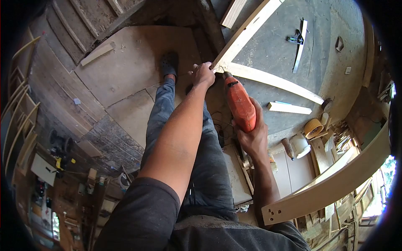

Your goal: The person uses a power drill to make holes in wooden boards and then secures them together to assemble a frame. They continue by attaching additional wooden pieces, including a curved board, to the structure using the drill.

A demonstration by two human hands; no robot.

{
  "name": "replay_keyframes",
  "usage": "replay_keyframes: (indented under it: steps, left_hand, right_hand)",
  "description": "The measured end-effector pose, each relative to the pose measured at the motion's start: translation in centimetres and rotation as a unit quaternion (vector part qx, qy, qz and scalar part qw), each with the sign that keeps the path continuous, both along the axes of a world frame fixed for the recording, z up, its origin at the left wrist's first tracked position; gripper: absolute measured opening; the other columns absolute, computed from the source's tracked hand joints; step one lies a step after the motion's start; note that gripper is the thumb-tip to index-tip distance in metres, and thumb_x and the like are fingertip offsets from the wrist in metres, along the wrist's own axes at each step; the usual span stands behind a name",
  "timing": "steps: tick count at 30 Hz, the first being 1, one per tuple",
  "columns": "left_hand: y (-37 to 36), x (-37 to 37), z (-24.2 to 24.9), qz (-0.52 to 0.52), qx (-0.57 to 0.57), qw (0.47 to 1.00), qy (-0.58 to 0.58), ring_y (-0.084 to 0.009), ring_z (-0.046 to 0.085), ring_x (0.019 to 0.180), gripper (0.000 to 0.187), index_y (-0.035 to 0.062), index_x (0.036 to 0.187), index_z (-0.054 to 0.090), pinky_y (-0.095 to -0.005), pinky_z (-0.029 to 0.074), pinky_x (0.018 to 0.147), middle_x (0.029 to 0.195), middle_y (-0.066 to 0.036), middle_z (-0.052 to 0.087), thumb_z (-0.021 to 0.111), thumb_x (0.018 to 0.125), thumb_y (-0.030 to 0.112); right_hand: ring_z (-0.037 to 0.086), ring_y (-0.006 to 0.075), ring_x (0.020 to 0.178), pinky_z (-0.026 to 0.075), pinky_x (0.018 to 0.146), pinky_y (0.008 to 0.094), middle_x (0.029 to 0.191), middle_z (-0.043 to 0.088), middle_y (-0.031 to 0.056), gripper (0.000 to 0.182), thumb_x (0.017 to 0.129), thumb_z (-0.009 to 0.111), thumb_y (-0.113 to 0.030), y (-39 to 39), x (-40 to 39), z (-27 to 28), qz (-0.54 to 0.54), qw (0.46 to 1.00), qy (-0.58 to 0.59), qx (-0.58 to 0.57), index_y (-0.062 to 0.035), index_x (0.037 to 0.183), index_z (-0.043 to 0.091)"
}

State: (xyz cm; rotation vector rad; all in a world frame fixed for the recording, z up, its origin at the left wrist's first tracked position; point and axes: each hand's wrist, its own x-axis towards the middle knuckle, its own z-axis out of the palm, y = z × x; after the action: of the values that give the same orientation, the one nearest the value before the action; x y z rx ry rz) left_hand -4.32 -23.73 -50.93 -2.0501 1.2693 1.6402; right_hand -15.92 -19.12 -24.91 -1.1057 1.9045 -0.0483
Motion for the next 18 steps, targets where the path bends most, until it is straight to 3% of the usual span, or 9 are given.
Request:
replay_keyframes:
  steps: [4, 6, 13, 15, 18]
  left_hand:
    - [-0.6, 0.1, 1.3, 0.001, -0.002, 1.0, -0.001, -0.0299, 0.047, 0.128, 0.034, 0.0194, 0.123, 0.066, -0.0575, 0.022, 0.115, 0.123, -0.01, 0.067, 0.066, 0.091, 0.03]
    - [-0.3, -0.1, 0.8, 0.008, -0.008, 1.0, -0.001, -0.03, 0.047, 0.129, 0.034, 0.0191, 0.123, 0.066, -0.0578, 0.023, 0.115, 0.122, -0.01, 0.067, 0.066, 0.091, 0.03]
    - [1.0, -0.1, -1.8, 0.018, -0.007, 1.0, 0.021, -0.0298, 0.046, 0.129, 0.035, 0.0185, 0.124, 0.065, -0.0574, 0.023, 0.115, 0.126, -0.01, 0.065, 0.065, 0.091, 0.031]
    - [0.7, -0.3, -1.2, 0.016, -0.007, 1.0, 0.014, -0.0295, 0.046, 0.13, 0.036, 0.0188, 0.125, 0.065, -0.0566, 0.024, 0.114, 0.127, -0.009, 0.064, 0.065, 0.091, 0.031]
    - [0.8, -0.3, -1.3, 0.01, -0.002, 1.0, 0.0, -0.029, 0.045, 0.131, 0.037, 0.0193, 0.126, 0.064, -0.0553, 0.025, 0.114, 0.129, -0.009, 0.064, 0.065, 0.091, 0.029]
  right_hand:
    - [0.066, 0.0453, 0.1, 0.054, 0.082, 0.0481, 0.114, 0.068, 0.0227, 0.076, 0.08, 0.076, -0.018, -0.8, 0.1, 0.2, 0.0, 1.0, -0.001, 0.002, -0.0179, 0.144, 0.036]
    - [0.063, 0.0381, 0.116, 0.051, 0.096, 0.0435, 0.123, 0.065, 0.0213, 0.073, 0.078, 0.077, -0.01, -1.0, 0.3, 0.3, -0.039, 0.998, -0.008, 0.044, -0.0149, 0.142, 0.041]
    - [0.063, 0.0382, 0.116, 0.051, 0.096, 0.0433, 0.122, 0.065, 0.021, 0.073, 0.078, 0.078, -0.012, -0.8, -0.3, -0.9, -0.036, 0.999, -0.016, 0.032, -0.0145, 0.141, 0.042]
    - [0.064, 0.0469, 0.103, 0.053, 0.085, 0.0493, 0.114, 0.067, 0.0236, 0.074, 0.079, 0.074, -0.016, -0.7, -0.6, -1.5, 0.016, 1.0, 0.009, 0.013, -0.0188, 0.143, 0.038]
    - [0.063, 0.047, 0.103, 0.053, 0.086, 0.0495, 0.114, 0.067, 0.0235, 0.074, 0.078, 0.074, -0.016, -0.8, -1.0, -2.1, 0.011, 1.0, -0.004, 0.013, -0.0197, 0.143, 0.038]
